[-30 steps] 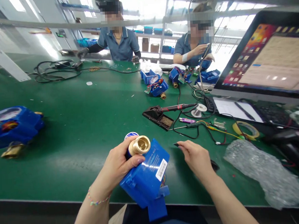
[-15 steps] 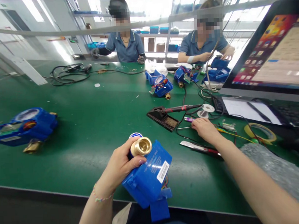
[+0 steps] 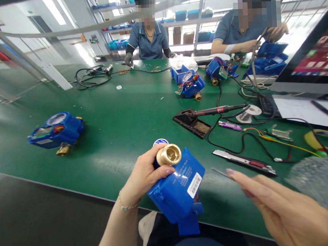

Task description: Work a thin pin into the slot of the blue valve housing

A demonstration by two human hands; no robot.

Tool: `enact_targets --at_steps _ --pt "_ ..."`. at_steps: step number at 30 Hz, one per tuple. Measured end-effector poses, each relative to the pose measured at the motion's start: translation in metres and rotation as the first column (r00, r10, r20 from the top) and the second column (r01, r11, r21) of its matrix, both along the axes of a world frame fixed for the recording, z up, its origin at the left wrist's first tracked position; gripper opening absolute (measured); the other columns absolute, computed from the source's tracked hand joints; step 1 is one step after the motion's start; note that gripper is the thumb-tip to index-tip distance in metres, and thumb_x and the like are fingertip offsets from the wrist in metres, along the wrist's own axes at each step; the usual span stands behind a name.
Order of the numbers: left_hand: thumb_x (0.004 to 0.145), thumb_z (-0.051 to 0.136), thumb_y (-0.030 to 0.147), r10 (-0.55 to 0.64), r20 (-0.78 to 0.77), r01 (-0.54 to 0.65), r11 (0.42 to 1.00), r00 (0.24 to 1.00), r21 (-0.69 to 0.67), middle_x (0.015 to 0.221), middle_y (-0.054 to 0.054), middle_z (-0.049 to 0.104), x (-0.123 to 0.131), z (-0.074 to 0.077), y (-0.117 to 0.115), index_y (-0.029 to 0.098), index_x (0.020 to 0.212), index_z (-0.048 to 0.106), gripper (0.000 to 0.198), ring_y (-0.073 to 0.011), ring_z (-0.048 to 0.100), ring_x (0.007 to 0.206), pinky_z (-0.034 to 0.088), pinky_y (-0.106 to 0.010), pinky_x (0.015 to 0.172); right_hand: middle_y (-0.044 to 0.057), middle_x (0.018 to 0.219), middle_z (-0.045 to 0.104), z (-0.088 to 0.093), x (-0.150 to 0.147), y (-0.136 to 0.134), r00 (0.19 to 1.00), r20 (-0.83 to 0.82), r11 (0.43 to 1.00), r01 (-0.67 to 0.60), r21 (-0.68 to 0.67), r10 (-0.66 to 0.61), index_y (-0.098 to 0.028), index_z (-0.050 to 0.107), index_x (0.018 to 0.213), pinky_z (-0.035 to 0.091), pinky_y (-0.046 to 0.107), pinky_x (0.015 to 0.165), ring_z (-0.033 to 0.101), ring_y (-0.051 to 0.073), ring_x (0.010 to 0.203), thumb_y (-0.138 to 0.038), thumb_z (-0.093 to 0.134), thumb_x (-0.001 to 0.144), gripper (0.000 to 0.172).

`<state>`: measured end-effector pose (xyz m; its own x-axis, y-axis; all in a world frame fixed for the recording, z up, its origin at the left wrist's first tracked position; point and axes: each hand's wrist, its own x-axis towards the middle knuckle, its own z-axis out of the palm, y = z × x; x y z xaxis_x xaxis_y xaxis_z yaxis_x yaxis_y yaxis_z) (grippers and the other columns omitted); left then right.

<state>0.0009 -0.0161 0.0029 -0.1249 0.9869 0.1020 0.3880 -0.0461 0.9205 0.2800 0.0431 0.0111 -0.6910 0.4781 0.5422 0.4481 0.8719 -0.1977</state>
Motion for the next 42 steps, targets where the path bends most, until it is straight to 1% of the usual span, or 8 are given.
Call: enact_targets --at_steps 3,7,9,12,15,24,32,42 --pt "0.075 0.063 0.059 -0.006 -0.005 0.006 1.000 1.000 0.005 0.097 0.000 0.063 0.000 0.000 -0.001 0.026 0.111 0.054 0.049 -0.0202 0.056 0.087 0.040 -0.029 0.079 0.002 0.078 0.062 0.010 -0.021 0.000 0.988 0.101 0.992 -0.121 0.043 0.116 -0.017 0.057 0.119 0.044 0.023 0.057 0.055 0.010 0.062 -0.003 0.041 0.083 0.041" --pt "0.075 0.060 0.062 -0.006 -0.040 0.007 1.000 0.999 0.010 0.098 -0.002 0.062 -0.001 0.001 -0.001 0.023 0.112 0.053 0.054 -0.0205 0.056 0.087 0.041 -0.030 0.080 0.003 0.080 0.062 0.021 -0.038 0.018 0.978 0.093 0.976 -0.195 0.093 0.186 -0.017 0.063 0.105 0.042 0.028 0.066 0.054 0.012 0.070 0.006 0.041 0.078 0.042" --pt "0.076 0.059 0.062 -0.042 -0.042 0.042 0.999 0.998 0.016 0.098 -0.002 0.062 -0.003 0.004 0.002 0.022 0.112 0.053 0.054 -0.0198 0.056 0.087 0.041 -0.029 0.080 0.001 0.076 0.061 0.025 -0.043 0.028 0.967 0.092 0.968 -0.242 0.061 0.236 -0.022 0.064 0.103 0.040 0.026 0.063 0.051 0.011 0.066 0.002 0.044 0.081 0.037" --pt "0.078 0.058 0.059 -0.155 -0.052 0.156 0.988 0.987 0.014 0.099 -0.001 0.062 -0.007 0.008 0.008 0.021 0.110 0.054 0.050 -0.0185 0.056 0.086 0.041 -0.028 0.079 -0.001 0.070 0.060 0.031 -0.049 0.036 0.960 0.101 0.962 -0.267 0.061 0.260 -0.023 0.066 0.093 0.037 0.026 0.057 0.050 0.011 0.060 -0.017 0.052 0.088 0.016" --pt "0.078 0.061 0.054 -0.257 -0.055 0.256 0.967 0.965 -0.012 0.099 -0.001 0.062 -0.012 0.011 0.014 0.021 0.110 0.055 0.046 -0.0187 0.057 0.086 0.042 -0.028 0.081 -0.001 0.067 0.059 0.036 -0.052 0.036 0.959 0.114 0.956 -0.272 0.111 0.260 -0.020 0.066 0.085 0.037 0.026 0.056 0.050 0.011 0.060 -0.019 0.050 0.089 0.016" --pt "0.079 0.063 0.050 -0.270 -0.020 0.269 0.963 0.963 -0.025 0.103 0.000 0.062 -0.013 0.010 0.013 0.023 0.110 0.055 0.042 -0.0191 0.057 0.090 0.041 -0.027 0.084 0.000 0.078 0.062 0.026 -0.047 0.037 0.937 0.161 0.942 -0.326 0.078 0.311 -0.021 0.062 0.105 0.041 0.024 0.058 0.053 0.010 0.067 -0.011 0.046 0.088 0.026" --pt "0.080 0.062 0.051 -0.276 -0.054 0.277 0.961 0.960 0.006 0.105 0.001 0.061 -0.013 0.010 0.015 0.024 0.109 0.055 0.041 -0.0170 0.056 0.089 0.040 -0.025 0.082 -0.003 0.075 0.065 0.026 -0.048 0.050 0.894 0.232 0.917 -0.399 0.022 0.383 -0.025 0.056 0.117 0.040 0.022 0.048 0.056 0.009 0.056 0.002 0.037 0.082 0.048" --pt "0.080 0.060 0.053 -0.265 -0.081 0.265 0.964 0.961 -0.010 0.104 0.000 0.062 -0.013 0.010 0.016 0.022 0.109 0.055 0.043 -0.0184 0.056 0.087 0.040 -0.027 0.080 -0.001 0.084 0.067 0.023 -0.052 0.052 0.895 0.171 0.908 -0.419 0.000 0.413 -0.022 0.061 0.103 0.043 0.022 0.051 0.061 0.009 0.064 -0.002 0.044 0.083 0.034"
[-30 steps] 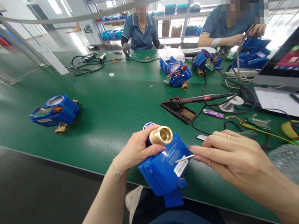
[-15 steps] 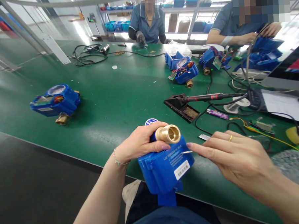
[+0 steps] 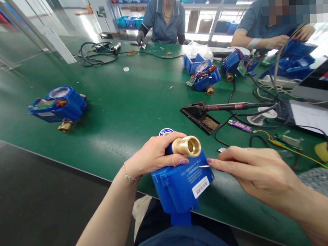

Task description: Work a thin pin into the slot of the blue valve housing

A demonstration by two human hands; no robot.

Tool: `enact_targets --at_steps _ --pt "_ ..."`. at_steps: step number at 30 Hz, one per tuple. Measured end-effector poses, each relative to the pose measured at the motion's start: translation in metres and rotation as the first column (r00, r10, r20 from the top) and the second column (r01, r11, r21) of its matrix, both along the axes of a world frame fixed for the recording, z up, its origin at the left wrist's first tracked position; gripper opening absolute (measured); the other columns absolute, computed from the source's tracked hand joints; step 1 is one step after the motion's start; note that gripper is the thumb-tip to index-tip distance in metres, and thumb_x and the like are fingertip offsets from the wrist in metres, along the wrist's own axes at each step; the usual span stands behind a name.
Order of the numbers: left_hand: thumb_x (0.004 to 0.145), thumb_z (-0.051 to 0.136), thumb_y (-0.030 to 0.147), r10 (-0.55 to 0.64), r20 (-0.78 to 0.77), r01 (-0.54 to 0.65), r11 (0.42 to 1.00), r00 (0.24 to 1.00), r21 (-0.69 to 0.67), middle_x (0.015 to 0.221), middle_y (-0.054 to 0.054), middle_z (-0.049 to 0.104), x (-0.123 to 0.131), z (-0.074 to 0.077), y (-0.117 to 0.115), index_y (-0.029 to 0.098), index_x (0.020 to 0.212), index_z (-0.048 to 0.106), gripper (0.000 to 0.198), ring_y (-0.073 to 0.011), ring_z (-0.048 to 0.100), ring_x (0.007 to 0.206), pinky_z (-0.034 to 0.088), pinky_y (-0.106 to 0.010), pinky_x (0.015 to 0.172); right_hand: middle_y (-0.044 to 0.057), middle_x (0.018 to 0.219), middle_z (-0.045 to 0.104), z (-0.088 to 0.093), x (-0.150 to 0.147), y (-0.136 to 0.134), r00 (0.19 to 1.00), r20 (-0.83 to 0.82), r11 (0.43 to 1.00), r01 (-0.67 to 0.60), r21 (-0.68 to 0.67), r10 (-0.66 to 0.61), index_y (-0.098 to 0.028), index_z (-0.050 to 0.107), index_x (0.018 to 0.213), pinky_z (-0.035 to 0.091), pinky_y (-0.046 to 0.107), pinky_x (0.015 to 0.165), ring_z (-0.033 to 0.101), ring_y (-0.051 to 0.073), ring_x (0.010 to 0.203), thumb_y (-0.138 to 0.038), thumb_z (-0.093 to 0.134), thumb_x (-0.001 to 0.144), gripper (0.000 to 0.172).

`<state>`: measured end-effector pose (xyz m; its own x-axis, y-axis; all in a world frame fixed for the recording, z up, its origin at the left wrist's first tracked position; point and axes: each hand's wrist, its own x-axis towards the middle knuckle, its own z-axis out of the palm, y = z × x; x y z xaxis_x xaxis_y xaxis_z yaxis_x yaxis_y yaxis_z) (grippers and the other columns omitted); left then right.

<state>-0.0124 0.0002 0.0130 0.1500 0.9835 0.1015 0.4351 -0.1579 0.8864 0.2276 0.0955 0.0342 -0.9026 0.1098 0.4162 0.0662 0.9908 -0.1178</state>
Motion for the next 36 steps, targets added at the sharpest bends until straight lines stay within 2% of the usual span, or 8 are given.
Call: enact_targets --at_steps 8,16,24,36 --pt "0.080 0.059 0.054 -0.006 -0.032 0.005 1.000 0.999 -0.022 0.104 0.000 0.061 0.0016 0.0009 0.0015 0.023 0.110 0.054 0.043 -0.0178 0.055 0.088 0.039 -0.025 0.076 0.001 0.080 0.064 0.0050 -0.0039 -0.0011 1.000 0.020 0.999 -0.019 -0.048 0.020 -0.021 0.060 0.103 0.037 0.024 0.050 0.057 0.010 0.059 0.001 0.043 0.081 0.036" --pt "0.080 0.059 0.056 0.008 -0.043 -0.009 1.000 0.999 -0.016 0.105 -0.001 0.061 0.0031 0.0007 0.0040 0.022 0.110 0.055 0.046 -0.0190 0.055 0.088 0.040 -0.025 0.075 0.001 0.077 0.063 0.0039 -0.0067 0.0042 0.996 0.055 0.980 -0.062 -0.187 0.074 -0.022 0.062 0.102 0.034 0.023 0.049 0.055 0.009 0.056 0.001 0.045 0.080 0.036" --pt "0.079 0.060 0.054 0.009 -0.029 -0.010 1.000 1.000 -0.018 0.105 -0.002 0.061 0.0020 0.0005 0.0032 0.021 0.110 0.055 0.045 -0.0196 0.056 0.088 0.040 -0.027 0.078 0.000 0.076 0.062 0.0051 -0.0085 0.0053 0.995 0.061 0.987 -0.070 -0.143 0.079 -0.023 0.061 0.102 0.032 0.024 0.048 0.053 0.010 0.056 0.000 0.047 0.080 0.035" --pt "0.080 0.062 0.050 0.011 -0.027 -0.011 1.000 1.000 0.005 0.107 0.000 0.061 0.0027 -0.0003 0.0027 0.022 0.109 0.055 0.041 -0.0174 0.056 0.089 0.039 -0.026 0.081 0.000 0.074 0.062 0.0044 -0.0074 0.0073 0.995 0.083 0.986 -0.048 -0.163 0.062 -0.023 0.063 0.101 0.033 0.023 0.049 0.055 0.009 0.057 0.001 0.045 0.080 0.036"
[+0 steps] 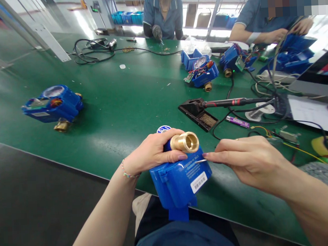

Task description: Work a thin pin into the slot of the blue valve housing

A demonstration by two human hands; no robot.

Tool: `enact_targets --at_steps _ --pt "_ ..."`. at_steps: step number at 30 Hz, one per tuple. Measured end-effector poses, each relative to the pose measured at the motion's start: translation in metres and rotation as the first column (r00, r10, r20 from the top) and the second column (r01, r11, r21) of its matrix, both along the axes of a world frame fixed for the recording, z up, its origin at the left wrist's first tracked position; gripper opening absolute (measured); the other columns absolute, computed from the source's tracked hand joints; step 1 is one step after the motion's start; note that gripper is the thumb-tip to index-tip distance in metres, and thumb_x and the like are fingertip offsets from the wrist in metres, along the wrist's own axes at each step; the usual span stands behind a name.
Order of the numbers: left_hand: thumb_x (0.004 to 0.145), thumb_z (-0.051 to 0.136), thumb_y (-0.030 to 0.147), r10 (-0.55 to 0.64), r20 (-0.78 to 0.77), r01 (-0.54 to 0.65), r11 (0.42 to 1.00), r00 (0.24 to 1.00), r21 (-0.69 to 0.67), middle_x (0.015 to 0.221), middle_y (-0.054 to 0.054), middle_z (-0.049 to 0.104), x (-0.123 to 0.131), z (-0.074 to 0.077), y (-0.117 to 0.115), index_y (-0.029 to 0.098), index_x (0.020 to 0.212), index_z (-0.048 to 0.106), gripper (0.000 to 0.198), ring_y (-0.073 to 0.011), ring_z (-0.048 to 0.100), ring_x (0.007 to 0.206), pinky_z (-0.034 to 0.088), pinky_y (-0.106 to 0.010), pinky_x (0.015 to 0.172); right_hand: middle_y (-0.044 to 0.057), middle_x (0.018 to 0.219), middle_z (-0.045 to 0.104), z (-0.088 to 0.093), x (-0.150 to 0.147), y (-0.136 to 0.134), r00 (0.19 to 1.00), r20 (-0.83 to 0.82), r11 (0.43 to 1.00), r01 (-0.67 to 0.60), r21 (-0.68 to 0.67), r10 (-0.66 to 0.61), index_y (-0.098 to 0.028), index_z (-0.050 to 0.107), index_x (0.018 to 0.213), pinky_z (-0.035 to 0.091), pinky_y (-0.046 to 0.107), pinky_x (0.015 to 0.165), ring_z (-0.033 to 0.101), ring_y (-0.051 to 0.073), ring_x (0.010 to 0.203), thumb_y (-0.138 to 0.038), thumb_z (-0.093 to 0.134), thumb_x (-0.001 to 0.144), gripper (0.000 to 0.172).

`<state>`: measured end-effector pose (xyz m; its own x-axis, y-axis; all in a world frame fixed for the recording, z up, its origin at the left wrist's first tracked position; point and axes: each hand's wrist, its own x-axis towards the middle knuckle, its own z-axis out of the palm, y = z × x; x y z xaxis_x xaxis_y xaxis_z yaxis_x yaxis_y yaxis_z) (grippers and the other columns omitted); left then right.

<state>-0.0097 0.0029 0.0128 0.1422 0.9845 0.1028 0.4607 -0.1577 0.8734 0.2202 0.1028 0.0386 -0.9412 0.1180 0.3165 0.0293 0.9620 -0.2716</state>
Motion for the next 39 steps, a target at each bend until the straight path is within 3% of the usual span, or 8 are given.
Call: enact_targets --at_steps 24,35,39 --pt "0.079 0.062 0.051 0.013 0.013 -0.012 0.999 1.000 -0.034 0.108 -0.003 0.061 -0.0006 -0.0003 -0.0002 0.021 0.113 0.054 0.046 -0.0213 0.055 0.093 0.039 -0.030 0.087 -0.001 0.072 0.061 0.0037 -0.0046 -0.0051 1.000 0.005 1.000 -0.021 -0.005 0.021 -0.023 0.064 0.100 0.030 0.025 0.049 0.052 0.009 0.056 0.000 0.046 0.079 0.036" --pt "0.079 0.063 0.050 0.010 0.023 -0.009 0.999 1.000 -0.036 0.107 -0.001 0.061 0.0001 -0.0001 -0.0005 0.022 0.110 0.056 0.043 -0.0196 0.055 0.092 0.040 -0.028 0.082 0.000 0.071 0.061 0.0027 -0.0030 -0.0048 0.999 0.017 0.999 0.037 -0.022 -0.037 -0.023 0.065 0.099 0.029 0.024 0.049 0.051 0.008 0.055 0.001 0.045 0.079 0.038" --pt "0.078 0.063 0.051 0.017 0.024 -0.016 0.999 1.000 -0.031 0.105 -0.001 0.061 0.0005 -0.0002 0.0007 0.022 0.109 0.056 0.043 -0.0195 0.055 0.091 0.040 -0.028 0.082 -0.001 0.070 0.060 0.0032 -0.0041 -0.0061 1.000 -0.011 1.000 -0.004 -0.002 0.004 -0.022 0.066 0.098 0.029 0.025 0.049 0.051 0.009 0.056 -0.001 0.046 0.079 0.035"
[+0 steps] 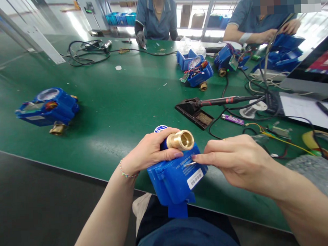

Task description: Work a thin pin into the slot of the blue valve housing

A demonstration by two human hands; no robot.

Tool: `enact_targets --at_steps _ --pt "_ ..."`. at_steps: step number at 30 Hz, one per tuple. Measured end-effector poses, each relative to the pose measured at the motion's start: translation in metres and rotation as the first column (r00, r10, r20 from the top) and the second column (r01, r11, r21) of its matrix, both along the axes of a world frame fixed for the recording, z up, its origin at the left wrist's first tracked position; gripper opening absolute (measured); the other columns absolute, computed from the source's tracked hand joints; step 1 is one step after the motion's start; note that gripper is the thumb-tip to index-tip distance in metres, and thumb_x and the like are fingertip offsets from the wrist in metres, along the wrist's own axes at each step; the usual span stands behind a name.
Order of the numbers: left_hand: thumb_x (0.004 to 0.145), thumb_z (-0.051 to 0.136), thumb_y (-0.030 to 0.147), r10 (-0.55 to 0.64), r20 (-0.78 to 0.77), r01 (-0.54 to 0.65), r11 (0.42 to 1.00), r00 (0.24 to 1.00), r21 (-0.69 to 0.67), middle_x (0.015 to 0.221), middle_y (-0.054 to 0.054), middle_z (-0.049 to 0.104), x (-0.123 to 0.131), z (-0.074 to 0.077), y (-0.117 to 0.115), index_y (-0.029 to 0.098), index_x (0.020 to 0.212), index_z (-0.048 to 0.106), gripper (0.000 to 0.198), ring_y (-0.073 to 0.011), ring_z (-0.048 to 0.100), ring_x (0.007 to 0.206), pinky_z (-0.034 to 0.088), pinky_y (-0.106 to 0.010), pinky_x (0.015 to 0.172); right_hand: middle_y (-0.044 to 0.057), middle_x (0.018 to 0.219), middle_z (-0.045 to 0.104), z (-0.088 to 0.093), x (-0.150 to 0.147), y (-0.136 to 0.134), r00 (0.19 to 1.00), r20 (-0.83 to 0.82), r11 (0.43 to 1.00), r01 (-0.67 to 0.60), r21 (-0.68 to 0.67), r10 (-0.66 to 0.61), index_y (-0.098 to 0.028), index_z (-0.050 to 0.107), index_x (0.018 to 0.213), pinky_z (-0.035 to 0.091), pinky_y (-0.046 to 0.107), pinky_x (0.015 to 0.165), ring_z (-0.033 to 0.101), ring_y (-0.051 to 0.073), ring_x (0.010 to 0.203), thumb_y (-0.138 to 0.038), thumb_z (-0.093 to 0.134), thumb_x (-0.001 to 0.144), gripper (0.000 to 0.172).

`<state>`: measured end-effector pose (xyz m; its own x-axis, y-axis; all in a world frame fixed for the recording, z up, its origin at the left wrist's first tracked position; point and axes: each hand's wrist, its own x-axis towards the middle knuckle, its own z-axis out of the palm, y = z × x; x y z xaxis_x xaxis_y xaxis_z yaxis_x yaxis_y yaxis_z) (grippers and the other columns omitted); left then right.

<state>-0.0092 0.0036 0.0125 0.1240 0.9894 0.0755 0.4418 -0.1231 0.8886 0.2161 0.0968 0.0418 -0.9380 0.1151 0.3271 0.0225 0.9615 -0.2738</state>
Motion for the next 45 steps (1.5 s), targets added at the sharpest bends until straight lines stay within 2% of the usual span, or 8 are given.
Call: enact_targets --at_steps 5,18,22,26,30,34,45 --pt "0.078 0.062 0.053 0.002 -0.013 -0.002 1.000 1.000 -0.005 0.104 -0.002 0.061 -0.0002 -0.0008 0.0004 0.021 0.111 0.055 0.046 -0.0208 0.055 0.091 0.040 -0.030 0.084 0.000 0.070 0.061 0.0010 0.0017 0.0004 0.999 0.020 0.999 0.047 -0.019 -0.046 -0.022 0.066 0.098 0.030 0.023 0.049 0.052 0.008 0.055 0.001 0.045 0.079 0.037" --pt "0.077 0.062 0.054 0.003 0.004 -0.003 1.000 1.000 0.002 0.103 -0.003 0.062 0.0002 -0.0003 -0.0004 0.021 0.111 0.055 0.048 -0.0204 0.056 0.089 0.040 -0.030 0.083 -0.002 0.070 0.058 0.0013 0.0019 -0.0014 1.000 0.031 0.999 0.005 -0.048 -0.004 -0.022 0.066 0.097 0.026 0.025 0.049 0.050 0.008 0.056 0.000 0.046 0.077 0.036" --pt "0.077 0.062 0.055 -0.007 -0.004 0.007 1.000 1.000 -0.017 0.103 -0.003 0.062 0.0000 -0.0006 -0.0003 0.021 0.112 0.055 0.049 -0.0213 0.056 0.089 0.041 -0.031 0.084 -0.001 0.070 0.058 0.0017 0.0023 -0.0007 0.998 0.054 0.997 0.047 -0.057 -0.044 -0.022 0.066 0.099 0.028 0.024 0.049 0.052 0.008 0.057 0.000 0.045 0.078 0.037" --pt "0.077 0.063 0.055 0.007 0.000 -0.007 1.000 1.000 -0.003 0.104 -0.003 0.062 -0.0004 -0.0009 -0.0004 0.022 0.112 0.055 0.049 -0.0212 0.056 0.090 0.041 -0.030 0.084 -0.002 0.068 0.057 0.0018 0.0016 -0.0004 1.000 0.020 0.999 0.019 -0.028 -0.018 -0.023 0.066 0.097 0.027 0.025 0.049 0.049 0.008 0.055 -0.001 0.046 0.078 0.035" --pt "0.078 0.062 0.055 -0.006 -0.001 0.006 1.000 1.000 0.005 0.104 -0.002 0.062 -0.0007 -0.0014 -0.0005 0.022 0.111 0.055 0.048 -0.0203 0.056 0.090 0.040 -0.029 0.084 -0.002 0.068 0.058 0.0008 0.0006 0.0009 0.997 0.047 0.996 0.057 -0.066 -0.054 -0.022 0.067 0.098 0.029 0.023 0.049 0.050 0.008 0.056 0.000 0.045 0.078 0.037" --pt "0.078 0.061 0.057 -0.008 -0.001 0.008 1.000 1.000 0.025 0.104 -0.001 0.062 -0.0008 -0.0015 -0.0010 0.023 0.112 0.054 0.048 -0.0191 0.056 0.090 0.040 -0.028 0.082 -0.002 0.068 0.057 0.0010 -0.0011 0.0001 1.000 -0.002 0.999 0.016 -0.045 -0.016 -0.022 0.067 0.096 0.027 0.023 0.049 0.048 0.008 0.055 0.000 0.047 0.078 0.035" --pt "0.077 0.061 0.057 0.005 0.009 -0.006 1.000 1.000 0.030 0.103 -0.002 0.062 0.0004 -0.0020 -0.0002 0.021 0.111 0.055 0.049 -0.0202 0.056 0.089 0.040 -0.029 0.082 -0.004 0.067 0.054 0.0028 -0.0022 -0.0007 0.999 0.025 0.999 0.037 -0.021 -0.037 -0.024 0.066 0.097 0.025 0.024 0.049 0.045 0.008 0.053 -0.001 0.046 0.079 0.035"
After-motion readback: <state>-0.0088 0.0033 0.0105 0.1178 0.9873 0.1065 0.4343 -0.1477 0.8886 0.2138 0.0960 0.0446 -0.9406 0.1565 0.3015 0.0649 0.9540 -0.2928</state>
